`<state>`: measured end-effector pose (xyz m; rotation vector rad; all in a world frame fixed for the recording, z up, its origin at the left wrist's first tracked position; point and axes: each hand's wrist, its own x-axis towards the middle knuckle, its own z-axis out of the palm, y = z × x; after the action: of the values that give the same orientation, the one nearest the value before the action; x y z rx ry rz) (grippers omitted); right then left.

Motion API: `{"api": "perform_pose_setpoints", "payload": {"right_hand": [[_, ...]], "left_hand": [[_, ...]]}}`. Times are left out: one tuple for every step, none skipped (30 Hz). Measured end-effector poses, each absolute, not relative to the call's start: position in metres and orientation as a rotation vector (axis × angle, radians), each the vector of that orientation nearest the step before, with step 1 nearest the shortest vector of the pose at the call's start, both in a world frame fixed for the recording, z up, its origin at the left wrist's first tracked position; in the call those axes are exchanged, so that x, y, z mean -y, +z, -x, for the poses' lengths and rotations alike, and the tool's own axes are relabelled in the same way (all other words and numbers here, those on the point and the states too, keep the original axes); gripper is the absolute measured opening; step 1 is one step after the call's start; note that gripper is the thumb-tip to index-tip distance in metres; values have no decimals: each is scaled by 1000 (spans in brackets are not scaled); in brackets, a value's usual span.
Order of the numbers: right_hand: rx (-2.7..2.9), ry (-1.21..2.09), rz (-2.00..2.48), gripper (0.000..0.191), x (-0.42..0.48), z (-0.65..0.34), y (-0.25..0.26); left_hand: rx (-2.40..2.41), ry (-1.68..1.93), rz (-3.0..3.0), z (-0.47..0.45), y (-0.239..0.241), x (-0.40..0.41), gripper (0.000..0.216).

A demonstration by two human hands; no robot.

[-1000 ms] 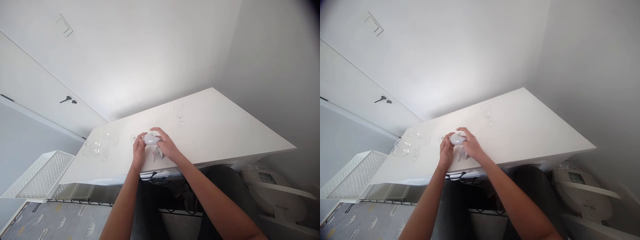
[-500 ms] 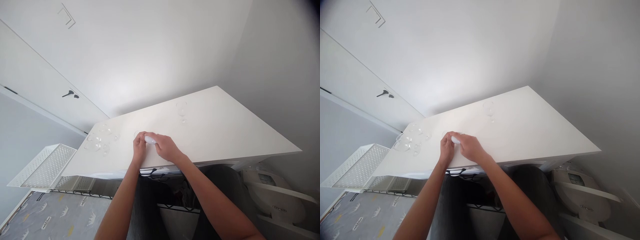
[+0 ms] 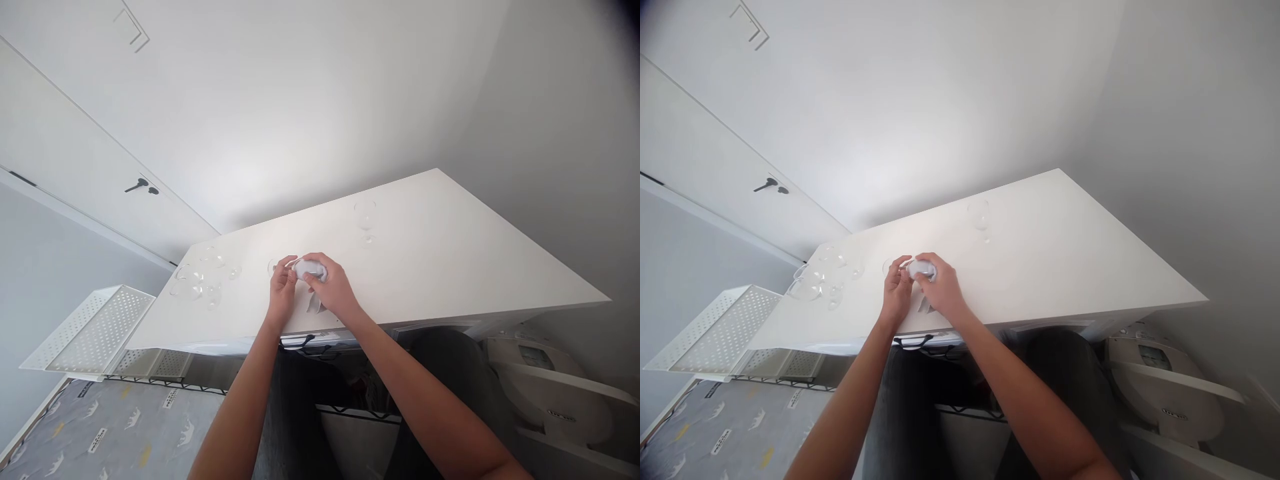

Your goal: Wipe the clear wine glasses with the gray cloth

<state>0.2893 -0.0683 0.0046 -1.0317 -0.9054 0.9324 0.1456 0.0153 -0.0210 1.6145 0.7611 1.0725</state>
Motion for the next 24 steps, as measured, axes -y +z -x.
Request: {"api": "perform_pose_setpoints", "payload": {"right_hand": [[888, 855, 1084, 35, 67, -290, 3], [865, 773, 1123, 32, 67, -292, 1], [847, 676, 1149, 31, 67, -296, -1], [837, 560, 1167, 30, 67, -302, -2], [838, 435, 1182, 30, 68, -308, -2], [854, 322, 1193, 30, 69, -315, -1], [887, 241, 1202, 30, 71, -322, 0], [929, 202, 1209, 30, 73, -328, 3], [979, 213, 1216, 29, 75, -331, 5], [1032, 270, 1218, 29, 77, -333, 8], [1078, 360, 1211, 29, 79, -332, 11], [1113, 458, 1194, 29, 80, -330, 13], [1135, 542, 1175, 30, 82, -326, 16], [1151, 600, 1158, 31, 83, -321, 18], [1165, 634, 1146, 32, 84, -317, 20], [1175, 647, 1142, 34, 85, -313, 22], [1185, 648, 1143, 35, 86, -311, 23], [1196, 646, 1146, 36, 87, -310, 24], [1205, 647, 1146, 37, 87, -310, 25], [1205, 650, 1145, 39, 87, -311, 25], [1180, 650, 1147, 42, 88, -313, 25], [1127, 649, 1152, 45, 88, -316, 26], [1043, 639, 1160, 46, 89, -318, 26], [931, 607, 1172, 47, 90, -321, 27]], "left_hand": [[-720, 1047, -1594, -146, -21, -15, 55], [-667, 1010, -1572, -146, -21, -14, 58], [-618, 976, -1551, -146, -21, -13, 62], [-587, 960, -1538, -146, -21, -12, 66], [-583, 968, -1537, -146, -20, -12, 68], [-608, 1003, -1552, -146, -20, -12, 66], [-653, 1060, -1577, -145, -20, -13, 61], [-710, 1130, -1611, -144, -20, -15, 54], [-760, 1197, -1648, -144, -20, -16, 50], [-789, 1241, -1690, -143, -20, -17, 49], [-796, 1253, -1739, -143, -19, -18, 51], [-786, 1231, -1788, -143, -18, -19, 54], [-771, 1184, -1830, -144, -18, -18, 55], [-761, 1131, -1859, -144, -16, -18, 52], [-760, 1089, -1877, -144, -15, -16, 44], [-769, 1067, -1887, -145, -14, -15, 35], [-781, 1062, -1897, -145, -13, -14, 28], [-790, 1065, -1910, -145, -12, -12, 25], [-792, 1059, -1933, -146, -12, -11, 24], [-789, 1037, -1961, -146, -11, -11, 24], [-785, 997, -1985, -147, -11, -10, 24], [-781, 952, -2004, -147, -10, -10, 25], [-784, 913, -2014, -147, -10, -9, 27], [-798, 886, -2012, -147, -11, -10, 29]]}}
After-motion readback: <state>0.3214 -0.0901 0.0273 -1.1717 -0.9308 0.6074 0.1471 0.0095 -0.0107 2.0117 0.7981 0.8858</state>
